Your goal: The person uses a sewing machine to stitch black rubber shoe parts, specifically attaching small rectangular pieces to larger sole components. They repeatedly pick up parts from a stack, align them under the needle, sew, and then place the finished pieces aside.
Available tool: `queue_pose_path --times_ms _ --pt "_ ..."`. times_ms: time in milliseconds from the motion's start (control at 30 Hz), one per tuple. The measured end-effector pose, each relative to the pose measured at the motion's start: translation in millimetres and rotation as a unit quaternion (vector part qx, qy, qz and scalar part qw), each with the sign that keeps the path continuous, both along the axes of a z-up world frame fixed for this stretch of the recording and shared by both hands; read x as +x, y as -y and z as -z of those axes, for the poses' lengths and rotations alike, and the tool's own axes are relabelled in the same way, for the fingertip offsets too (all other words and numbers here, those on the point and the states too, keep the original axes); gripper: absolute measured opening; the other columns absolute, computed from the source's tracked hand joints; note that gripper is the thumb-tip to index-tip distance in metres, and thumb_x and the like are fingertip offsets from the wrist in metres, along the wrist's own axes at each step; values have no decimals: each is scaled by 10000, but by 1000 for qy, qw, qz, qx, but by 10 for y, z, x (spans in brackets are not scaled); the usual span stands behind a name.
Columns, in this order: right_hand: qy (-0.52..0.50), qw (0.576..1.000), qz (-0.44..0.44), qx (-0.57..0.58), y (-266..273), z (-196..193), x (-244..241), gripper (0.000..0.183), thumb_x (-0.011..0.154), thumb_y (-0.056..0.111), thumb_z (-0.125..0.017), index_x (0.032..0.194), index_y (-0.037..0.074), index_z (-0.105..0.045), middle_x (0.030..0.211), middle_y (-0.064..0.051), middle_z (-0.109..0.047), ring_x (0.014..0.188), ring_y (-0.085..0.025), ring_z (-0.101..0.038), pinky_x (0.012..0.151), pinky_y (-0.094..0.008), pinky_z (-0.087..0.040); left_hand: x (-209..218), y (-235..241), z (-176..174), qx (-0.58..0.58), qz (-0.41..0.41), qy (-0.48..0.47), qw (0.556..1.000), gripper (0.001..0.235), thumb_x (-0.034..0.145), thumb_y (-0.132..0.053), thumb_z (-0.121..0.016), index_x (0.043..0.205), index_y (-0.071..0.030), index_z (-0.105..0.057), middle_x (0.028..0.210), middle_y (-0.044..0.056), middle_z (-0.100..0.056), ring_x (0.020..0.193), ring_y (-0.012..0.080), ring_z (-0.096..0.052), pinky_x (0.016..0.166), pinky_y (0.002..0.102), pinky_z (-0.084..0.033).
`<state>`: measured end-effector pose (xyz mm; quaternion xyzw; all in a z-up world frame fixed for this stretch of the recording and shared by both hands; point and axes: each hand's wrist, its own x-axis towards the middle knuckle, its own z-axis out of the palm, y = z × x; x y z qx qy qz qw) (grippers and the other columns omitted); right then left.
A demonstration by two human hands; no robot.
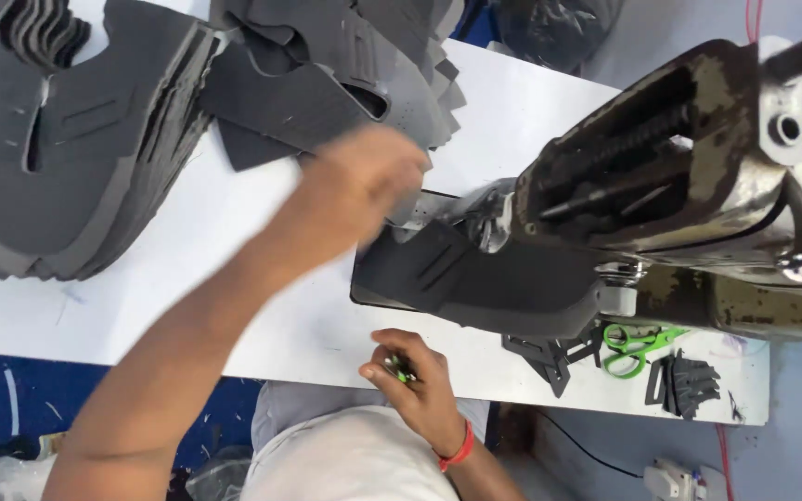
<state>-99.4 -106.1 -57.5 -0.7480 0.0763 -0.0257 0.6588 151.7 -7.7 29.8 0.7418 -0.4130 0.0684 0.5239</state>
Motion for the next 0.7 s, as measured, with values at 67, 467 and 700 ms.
queue_pose_path --times_ms 67,467,700 --pt "68 995 53 -51 91 89 -122 398 895 5 -783 1252 -8 -609 862 -50 -701 668 -73 -565 610 -241 -467 -188 220 336 130 66 -12 989 586 913 -379 -826 1258 52 -628 1171 232 -665 1058 390 -646 851 443 -504" --pt "14 952 284 -113 735 -630 287 499 979 45 -686 1458 8 -552 802 46 -605 636 -10 -499 526 -185 -393 -599 370 166 39 154 -362 919 430 866 -251 -785 1236 -48 -704 1135 53 -785 1055 126 -738 926 279 -557" --pt "-5 956 282 -83 819 -624 347 459 978 66 -704 1421 13 -596 819 47 -620 618 -7 -460 523 -185 -365 -612 418 122 57 112 -353 927 386 855 -221 -790 1194 -43 -737 1109 53 -797 1020 124 -746 884 282 -555"
